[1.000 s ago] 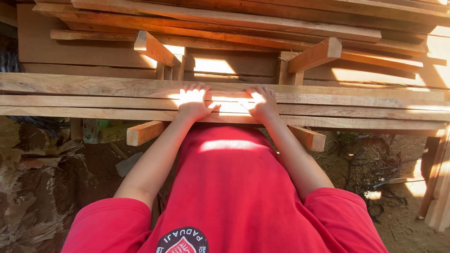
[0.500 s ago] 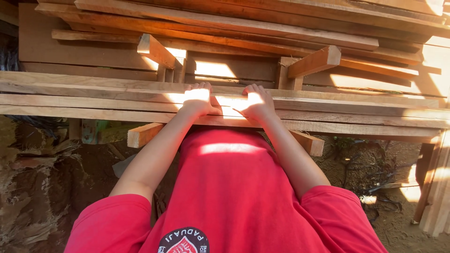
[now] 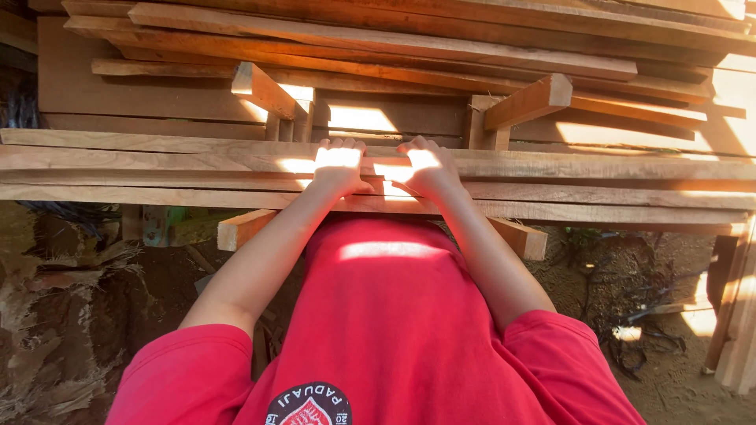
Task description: Sorting and stacking wooden planks onto a storage rack.
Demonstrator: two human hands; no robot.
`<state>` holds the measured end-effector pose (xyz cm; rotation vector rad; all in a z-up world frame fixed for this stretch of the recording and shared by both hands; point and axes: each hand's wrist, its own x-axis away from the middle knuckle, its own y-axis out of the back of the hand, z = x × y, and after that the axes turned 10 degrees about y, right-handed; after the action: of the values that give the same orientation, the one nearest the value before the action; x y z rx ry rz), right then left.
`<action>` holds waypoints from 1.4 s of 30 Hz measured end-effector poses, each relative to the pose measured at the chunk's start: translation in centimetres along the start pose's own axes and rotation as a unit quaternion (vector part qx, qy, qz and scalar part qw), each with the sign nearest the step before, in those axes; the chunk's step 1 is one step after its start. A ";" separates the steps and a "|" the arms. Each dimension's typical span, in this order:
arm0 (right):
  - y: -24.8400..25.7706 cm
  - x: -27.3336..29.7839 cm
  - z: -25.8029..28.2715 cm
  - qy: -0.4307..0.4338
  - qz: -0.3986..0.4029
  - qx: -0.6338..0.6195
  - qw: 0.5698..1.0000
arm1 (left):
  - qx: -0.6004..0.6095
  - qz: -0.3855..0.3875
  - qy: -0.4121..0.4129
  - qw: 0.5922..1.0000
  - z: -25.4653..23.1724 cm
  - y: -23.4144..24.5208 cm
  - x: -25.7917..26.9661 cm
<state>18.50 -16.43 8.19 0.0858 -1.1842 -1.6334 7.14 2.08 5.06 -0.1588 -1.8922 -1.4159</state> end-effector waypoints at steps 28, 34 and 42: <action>-4.8 -0.3 -2.3 0.039 0.001 0.122 0.992 | 0.007 -0.116 -0.028 0.993 1.2 -5.5 2.2; -6.0 -0.4 -2.7 0.038 -0.004 0.111 0.993 | -0.064 -0.099 -0.027 0.993 0.7 -6.6 3.7; -7.0 -1.5 -4.3 0.047 -0.009 0.084 0.995 | -0.043 -0.170 -0.085 0.981 2.1 -10.5 2.6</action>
<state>16.77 -18.42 0.26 0.2784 -1.2491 -1.5254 -1.12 -0.93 -1.64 0.0046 -2.0696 -1.7603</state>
